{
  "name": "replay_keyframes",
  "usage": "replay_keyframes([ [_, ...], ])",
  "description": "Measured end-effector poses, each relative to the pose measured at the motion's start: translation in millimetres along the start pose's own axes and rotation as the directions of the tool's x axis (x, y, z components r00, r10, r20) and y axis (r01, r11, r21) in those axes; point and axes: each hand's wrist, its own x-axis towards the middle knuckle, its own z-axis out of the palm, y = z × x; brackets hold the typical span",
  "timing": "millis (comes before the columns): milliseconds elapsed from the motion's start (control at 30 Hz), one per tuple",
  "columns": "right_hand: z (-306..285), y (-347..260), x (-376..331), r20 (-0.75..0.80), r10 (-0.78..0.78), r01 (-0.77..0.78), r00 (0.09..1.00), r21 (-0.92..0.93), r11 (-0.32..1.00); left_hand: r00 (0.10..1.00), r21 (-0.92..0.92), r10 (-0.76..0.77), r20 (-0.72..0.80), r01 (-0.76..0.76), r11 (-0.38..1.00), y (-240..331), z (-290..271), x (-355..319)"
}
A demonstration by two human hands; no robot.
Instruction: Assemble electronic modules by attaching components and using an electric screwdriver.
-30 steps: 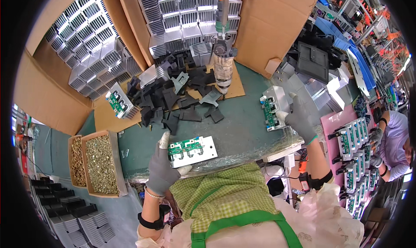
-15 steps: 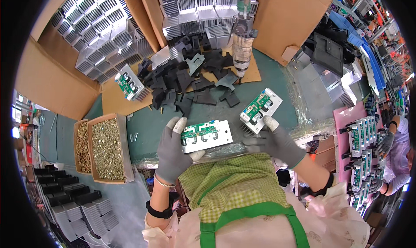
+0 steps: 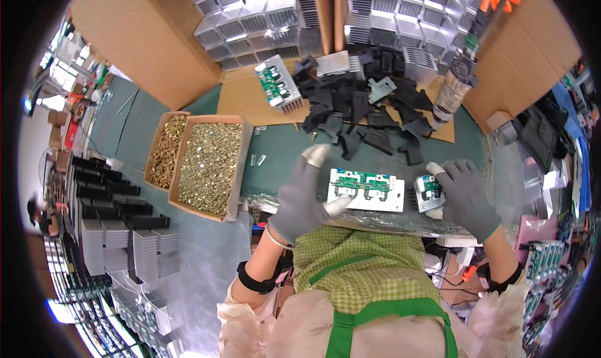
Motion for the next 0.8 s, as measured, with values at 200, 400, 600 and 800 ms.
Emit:
replay_keyframes([
  [200, -2.1, -0.7, -8.4, 0.047, 0.09, -0.095, 0.995, 0.121, 0.988, 0.955, 0.096, -0.257, -0.148, 0.273, 0.957, -40.8, 1.0, 28.8],
  [400, -35.2, 39.7, 21.5, -0.18, 0.64, -0.274, 0.747, 0.794, 0.543, 0.94, 0.427, -0.34, -0.039, 0.324, 0.844, -58.6, 27.5, 52.6],
  [600, -22.0, 91.2, 80.4, -0.089, 0.422, -0.055, 0.902, 0.947, 0.318, 0.931, -0.178, -0.339, -0.133, 0.314, 0.933, -30.7, 9.3, 40.5],
  [800, -0.3, 95.1, 100.3, -0.081, 0.398, -0.037, 0.914, 0.959, 0.281, 0.8, -0.866, -0.358, 0.481, 0.497, -0.05, 34.4, -16.3, -7.6],
])
